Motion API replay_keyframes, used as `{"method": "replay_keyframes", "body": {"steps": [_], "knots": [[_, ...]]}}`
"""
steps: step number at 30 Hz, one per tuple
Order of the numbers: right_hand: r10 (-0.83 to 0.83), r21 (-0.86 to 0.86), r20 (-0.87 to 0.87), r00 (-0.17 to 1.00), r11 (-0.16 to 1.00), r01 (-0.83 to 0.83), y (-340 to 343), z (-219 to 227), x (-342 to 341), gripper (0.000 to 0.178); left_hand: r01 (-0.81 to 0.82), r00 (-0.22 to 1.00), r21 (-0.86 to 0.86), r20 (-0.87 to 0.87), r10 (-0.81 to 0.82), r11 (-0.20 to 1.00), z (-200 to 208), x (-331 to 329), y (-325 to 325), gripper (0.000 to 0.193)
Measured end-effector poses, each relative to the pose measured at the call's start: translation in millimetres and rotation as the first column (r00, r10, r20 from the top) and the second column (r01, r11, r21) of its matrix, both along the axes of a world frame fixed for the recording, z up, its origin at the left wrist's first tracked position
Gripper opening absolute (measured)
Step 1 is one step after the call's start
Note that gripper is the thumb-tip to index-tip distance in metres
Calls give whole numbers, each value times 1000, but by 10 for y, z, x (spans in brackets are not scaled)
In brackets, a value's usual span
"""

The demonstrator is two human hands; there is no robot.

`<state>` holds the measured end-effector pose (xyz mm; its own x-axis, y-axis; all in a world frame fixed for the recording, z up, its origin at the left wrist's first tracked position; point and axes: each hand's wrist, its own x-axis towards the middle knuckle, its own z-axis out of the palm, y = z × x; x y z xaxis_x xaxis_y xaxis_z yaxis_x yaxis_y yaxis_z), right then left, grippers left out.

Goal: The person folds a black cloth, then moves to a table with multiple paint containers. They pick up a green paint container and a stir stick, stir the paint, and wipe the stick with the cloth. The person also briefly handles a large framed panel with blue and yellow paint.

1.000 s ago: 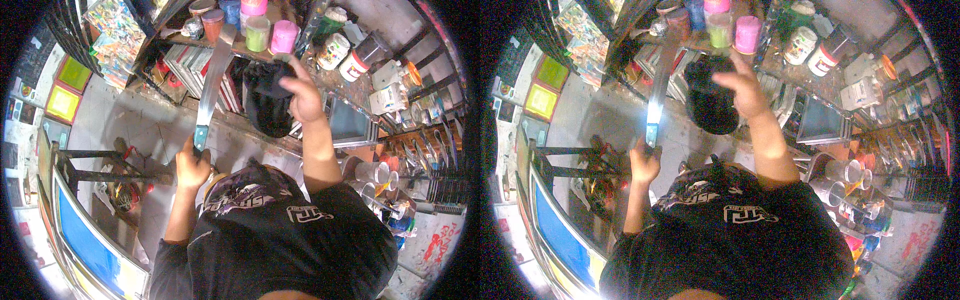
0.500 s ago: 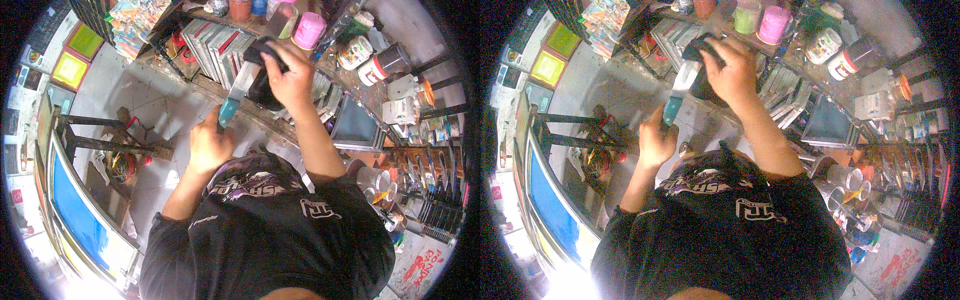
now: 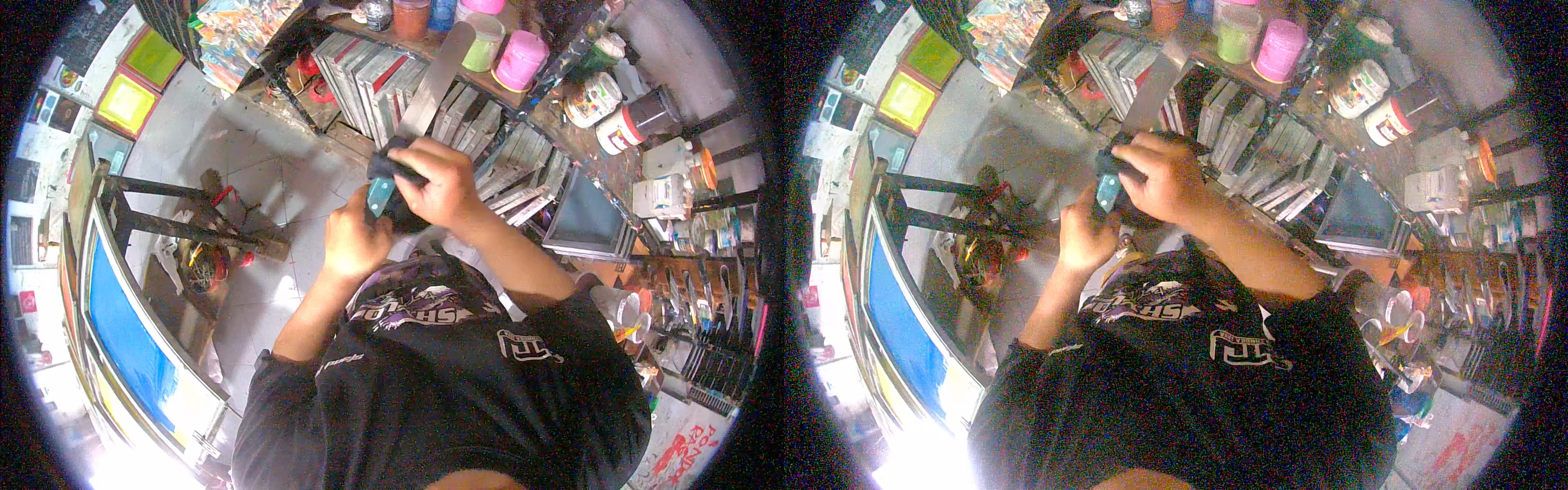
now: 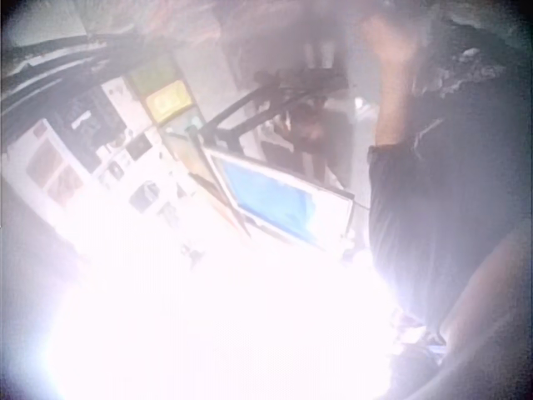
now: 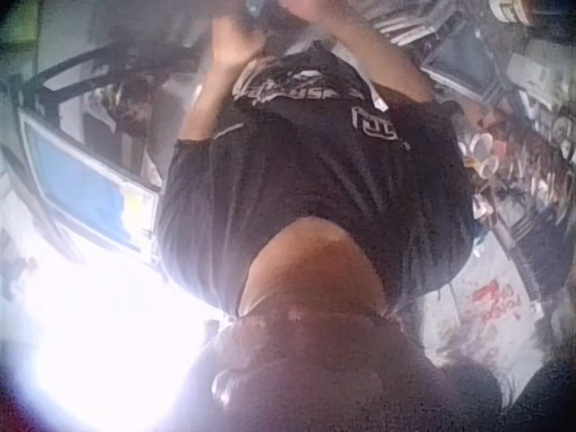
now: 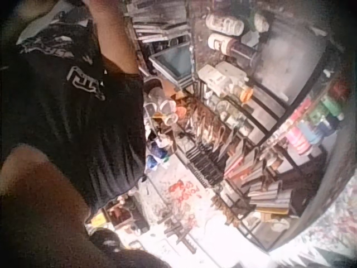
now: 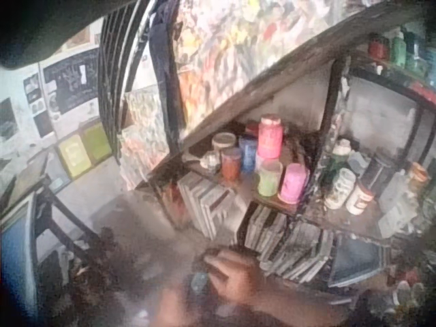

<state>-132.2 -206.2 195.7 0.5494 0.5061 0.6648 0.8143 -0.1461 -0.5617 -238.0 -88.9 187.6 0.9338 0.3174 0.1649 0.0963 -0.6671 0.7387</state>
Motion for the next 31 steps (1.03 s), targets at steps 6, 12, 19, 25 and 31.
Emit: {"method": "replay_keyframes", "body": {"steps": [6, 12, 19, 25, 31], "knots": [[-36, 43, -29, 999, 998, 37, 77, 7, 33, 23, -26, 997, 26, -67, 28, 999, 10, -6, 38, 29], [224, -78, -38, 974, 971, -227, 0, -48, 91, 25, -48, 992, -37, -117, 43, 998, -35, -42, 114, 44], [226, -88, 28, 974, 971, -223, 247, 41, 95, 29, -113, 992, -12, -66, 112, 994, 31, -72, 161, 42], [362, -88, 42, 931, 930, -357, 530, 89, 42, 24, -192, 981, -207, -70, 182, 959, 70, -223, 347, 41], [580, -88, 73, 811, 814, -574, 1066, 136, -24, 25, -370, 928, -443, -143, 344, 816, 20, -561, 620, 42]]}}
